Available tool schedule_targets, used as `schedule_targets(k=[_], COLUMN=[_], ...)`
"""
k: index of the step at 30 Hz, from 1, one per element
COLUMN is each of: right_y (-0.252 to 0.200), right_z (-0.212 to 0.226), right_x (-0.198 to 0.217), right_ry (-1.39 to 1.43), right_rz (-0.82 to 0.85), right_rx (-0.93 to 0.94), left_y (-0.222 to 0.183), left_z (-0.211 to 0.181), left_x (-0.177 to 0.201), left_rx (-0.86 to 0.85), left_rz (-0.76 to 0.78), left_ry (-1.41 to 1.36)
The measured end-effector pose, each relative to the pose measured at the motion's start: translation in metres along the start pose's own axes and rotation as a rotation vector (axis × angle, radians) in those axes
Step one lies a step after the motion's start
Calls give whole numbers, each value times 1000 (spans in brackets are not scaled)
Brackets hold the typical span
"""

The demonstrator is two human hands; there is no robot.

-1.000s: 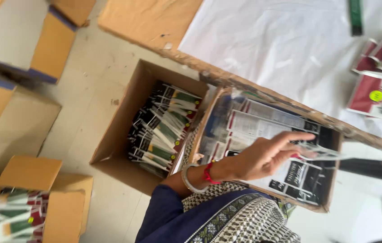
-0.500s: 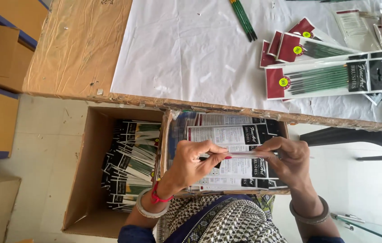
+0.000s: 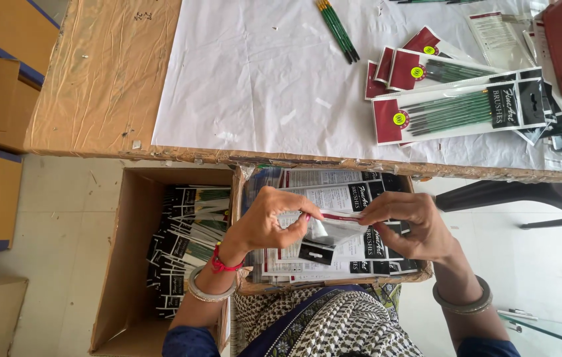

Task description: The person takes paintbrushes from a table and places them into individual plastic sleeves.

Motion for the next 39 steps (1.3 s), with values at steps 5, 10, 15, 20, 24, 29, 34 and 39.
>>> schedule_targets(k=[5, 10, 15, 20, 24, 29, 34, 39], right_y=[-5, -4, -42, -112, -28, -15, 22, 34], right_z=[-53, -70, -112, -104, -14, -22, -25, -28], right_x=[-1, -12, -51, 125, 135, 82, -32, -64], right_ry=[-260, 341, 297, -299, -1004, -774, -555, -1024], right_rz=[-173, -280, -137, -202, -304, -431, -129, -85], right_rx=[-29, 15, -307, 33, 7, -78, 37, 306], left_y=[3, -5, -13, -25, -67, -89, -72, -46], left_z=[9, 28, 20, 44, 176, 263, 223, 87], left_x=[1, 5, 7, 18, -36, -71, -62, -61], left_rx=[13, 200, 228, 291, 664, 567, 457, 308], left_rz=[-108, -139, -140, -209, 115, 111, 68, 145], left_ry=[80, -9, -189, -151, 361, 710, 811, 737])
Point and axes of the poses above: each hand's wrist, its own y-axis towards the middle knuckle, its own x-axis out of the back of the hand, z = x × y, the point moved 9 cm from there along y, towards the middle knuckle, and after that the axes turned 5 degrees about y, right-handed, at the moved point
